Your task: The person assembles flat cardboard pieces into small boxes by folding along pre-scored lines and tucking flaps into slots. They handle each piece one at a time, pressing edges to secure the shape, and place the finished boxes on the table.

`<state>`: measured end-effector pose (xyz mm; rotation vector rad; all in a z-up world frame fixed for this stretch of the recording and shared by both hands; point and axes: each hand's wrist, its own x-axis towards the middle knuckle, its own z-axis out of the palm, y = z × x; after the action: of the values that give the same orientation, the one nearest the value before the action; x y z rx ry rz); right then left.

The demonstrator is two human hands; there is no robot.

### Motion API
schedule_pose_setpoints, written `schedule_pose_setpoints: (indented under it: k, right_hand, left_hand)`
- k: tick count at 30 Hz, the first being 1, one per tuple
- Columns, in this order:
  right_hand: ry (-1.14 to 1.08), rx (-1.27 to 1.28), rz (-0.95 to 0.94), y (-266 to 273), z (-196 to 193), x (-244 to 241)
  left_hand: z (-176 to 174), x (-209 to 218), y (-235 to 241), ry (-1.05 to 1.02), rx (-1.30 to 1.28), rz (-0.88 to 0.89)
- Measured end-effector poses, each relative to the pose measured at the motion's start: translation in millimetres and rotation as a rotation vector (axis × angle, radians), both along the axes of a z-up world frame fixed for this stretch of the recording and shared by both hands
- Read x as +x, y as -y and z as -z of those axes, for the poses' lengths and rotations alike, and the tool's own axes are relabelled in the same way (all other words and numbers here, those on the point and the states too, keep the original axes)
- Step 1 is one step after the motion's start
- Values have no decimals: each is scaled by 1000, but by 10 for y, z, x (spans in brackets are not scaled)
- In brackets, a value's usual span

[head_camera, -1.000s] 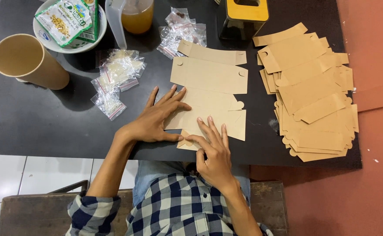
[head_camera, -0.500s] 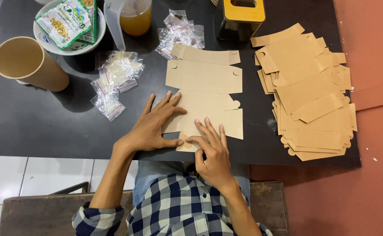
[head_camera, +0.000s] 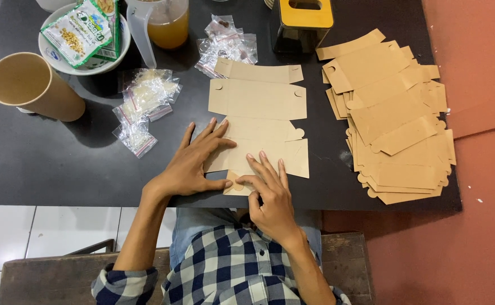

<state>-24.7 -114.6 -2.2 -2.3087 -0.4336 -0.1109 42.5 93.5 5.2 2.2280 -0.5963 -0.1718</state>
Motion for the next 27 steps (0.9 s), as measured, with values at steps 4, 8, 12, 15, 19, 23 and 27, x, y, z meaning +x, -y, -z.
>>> schedule_pose_setpoints:
  k: [4, 8, 12, 15, 19, 23, 27]
  right_hand:
    - [-7, 9, 1, -5, -37, -5]
    - [-12, 7, 0, -14, -55, -4]
    - [-23, 8, -4, -7, -51, -9]
    - [-56, 52, -18, 2, -69, -7]
    - [-115, 138, -40, 101, -141, 22]
    - [-305, 470, -85, 369, -213, 95]
    - [-215, 227, -125, 656, -365, 218]
  left_hand:
    - [2, -8, 21, -7, -12, -29]
    - [12, -9, 25, 11, 3, -44]
    - [-29, -14, 5, 6, -10, -4]
    - [-10, 3, -19, -13, -27, 13]
    - [-36, 10, -28, -30, -46, 35]
    - [-85, 5, -40, -30, -29, 71]
    - [-61, 16, -15, -17, 0, 38]
